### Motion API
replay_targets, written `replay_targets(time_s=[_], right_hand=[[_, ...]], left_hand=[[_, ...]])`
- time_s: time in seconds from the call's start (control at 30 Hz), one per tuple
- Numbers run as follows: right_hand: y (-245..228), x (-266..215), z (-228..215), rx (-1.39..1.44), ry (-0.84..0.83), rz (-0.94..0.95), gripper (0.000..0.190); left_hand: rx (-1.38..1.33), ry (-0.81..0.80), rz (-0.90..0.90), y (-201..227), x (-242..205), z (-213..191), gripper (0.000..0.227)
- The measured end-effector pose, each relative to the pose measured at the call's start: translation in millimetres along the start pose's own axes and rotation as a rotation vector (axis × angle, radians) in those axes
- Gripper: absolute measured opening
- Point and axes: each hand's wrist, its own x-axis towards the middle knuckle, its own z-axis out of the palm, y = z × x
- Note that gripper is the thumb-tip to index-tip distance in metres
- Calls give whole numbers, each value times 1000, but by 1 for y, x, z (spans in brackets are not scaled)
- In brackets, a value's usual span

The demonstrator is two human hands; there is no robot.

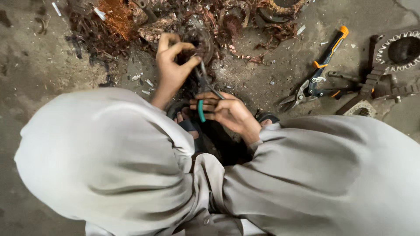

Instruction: The person sits on the floor and uses pliers to strip copper wire from motor stators. They repeatedly cut and pull the wire, separating it from the metal core and placing the stripped wire on the floor.

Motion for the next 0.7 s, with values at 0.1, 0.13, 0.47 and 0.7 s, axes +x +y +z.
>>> replay_targets(time_s=[0.1,0.13,0.47,0.7], right_hand=[[-3,5,-14,106,23,52,60],[-4,10,-21,218,-31,49,50],[-76,37,-15,-2158,371,-753,43],[-116,52,10,-2553,370,-990,43]], left_hand=[[170,-29,199,10,9,1,21],[153,-48,248,13,12,5,21],[-323,-281,250,-12,71,31,55],[-542,-139,171,-35,75,41,62]])
